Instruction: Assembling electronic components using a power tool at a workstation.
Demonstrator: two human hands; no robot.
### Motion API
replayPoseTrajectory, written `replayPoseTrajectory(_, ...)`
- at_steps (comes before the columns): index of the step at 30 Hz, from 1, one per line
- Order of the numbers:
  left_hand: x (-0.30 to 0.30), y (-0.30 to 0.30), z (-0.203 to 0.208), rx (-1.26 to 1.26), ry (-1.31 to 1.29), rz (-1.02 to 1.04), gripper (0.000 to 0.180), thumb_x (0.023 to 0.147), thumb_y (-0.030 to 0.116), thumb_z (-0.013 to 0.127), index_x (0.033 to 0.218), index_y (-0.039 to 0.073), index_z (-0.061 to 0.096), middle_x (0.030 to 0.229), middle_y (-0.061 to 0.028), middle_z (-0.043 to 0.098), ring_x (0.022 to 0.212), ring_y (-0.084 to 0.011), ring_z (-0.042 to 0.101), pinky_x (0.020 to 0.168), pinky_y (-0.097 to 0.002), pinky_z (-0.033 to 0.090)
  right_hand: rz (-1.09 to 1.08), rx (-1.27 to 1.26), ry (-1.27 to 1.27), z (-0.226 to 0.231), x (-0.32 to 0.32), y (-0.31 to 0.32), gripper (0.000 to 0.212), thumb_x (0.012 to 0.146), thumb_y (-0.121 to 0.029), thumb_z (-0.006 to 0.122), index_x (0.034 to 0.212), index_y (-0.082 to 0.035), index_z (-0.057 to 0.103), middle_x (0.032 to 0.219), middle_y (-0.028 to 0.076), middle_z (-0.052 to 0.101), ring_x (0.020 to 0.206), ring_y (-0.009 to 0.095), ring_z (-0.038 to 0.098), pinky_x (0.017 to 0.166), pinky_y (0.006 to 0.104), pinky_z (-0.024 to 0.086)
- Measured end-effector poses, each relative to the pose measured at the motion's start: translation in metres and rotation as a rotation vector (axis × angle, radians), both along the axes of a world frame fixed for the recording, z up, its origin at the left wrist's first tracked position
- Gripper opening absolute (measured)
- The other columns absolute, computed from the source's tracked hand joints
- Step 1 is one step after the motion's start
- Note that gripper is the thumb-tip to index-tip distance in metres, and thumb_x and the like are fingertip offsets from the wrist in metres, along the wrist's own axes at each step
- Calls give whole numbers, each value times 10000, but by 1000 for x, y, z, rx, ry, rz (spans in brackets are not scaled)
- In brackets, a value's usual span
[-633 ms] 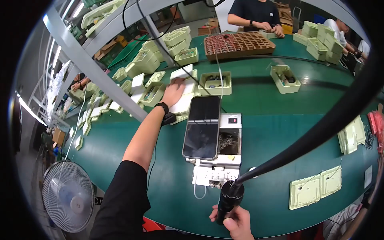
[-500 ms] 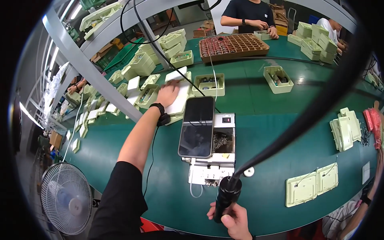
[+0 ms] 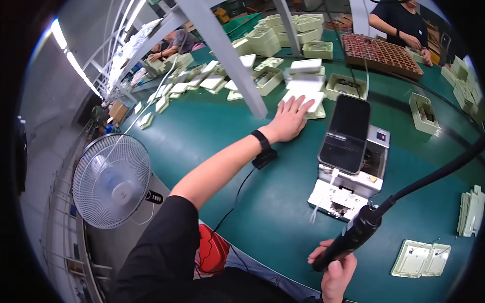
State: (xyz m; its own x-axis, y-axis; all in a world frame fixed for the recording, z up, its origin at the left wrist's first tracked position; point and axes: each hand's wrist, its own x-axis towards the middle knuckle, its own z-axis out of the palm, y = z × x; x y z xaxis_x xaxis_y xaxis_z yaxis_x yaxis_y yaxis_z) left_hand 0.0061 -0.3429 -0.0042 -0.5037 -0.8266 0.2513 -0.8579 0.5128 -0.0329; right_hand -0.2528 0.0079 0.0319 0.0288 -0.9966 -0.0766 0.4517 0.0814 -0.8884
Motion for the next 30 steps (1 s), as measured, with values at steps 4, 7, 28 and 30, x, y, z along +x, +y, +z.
replayPoseTrajectory(4, 30, -16, 4, -136, -55, 82, 675, 1000, 145, 494, 1618, 198, 227, 1631, -225, 268, 1483, -495, 271, 1187, -679, 213, 4, -20, 33, 6, 12, 1, 705, 894, -566, 661, 1154, 77, 535, 784, 174, 633, 702, 246, 622, 710, 386, 523)
replayPoseTrajectory(7, 32, -27, 0, -213, -68, 261, 690, 975, 99, 495, 1611, 184, 240, 1619, -234, 283, 1475, -489, 290, 1186, -661, 234, 2, -21, 35, 3, 12, 2, 703, 900, -566, 656, 1161, 75, 533, 787, 175, 633, 707, 248, 625, 718, 389, 524)
replayPoseTrajectory(28, 471, 77, -34, -259, 315, 933, 479, 927, 353, 589, 1307, 61, 595, 1358, -180, 584, 1268, -379, 527, 1095, -496, 412, -204, 8, -91, -67, -39, -5, 532, 1018, -509, 489, 1197, -20, 594, 863, 130, 663, 839, 271, 624, 866, 447, 514)
replayPoseTrajectory(30, 516, 46, -38, -240, 340, 1092, 595, 893, 418, 620, 1366, 64, 548, 1402, -185, 549, 1317, -376, 491, 1126, -501, 378, -152, 68, -17, -54, -48, 8, 617, 940, -530, 651, 1260, -4, 616, 946, 143, 708, 906, 287, 663, 864, 419, 514)
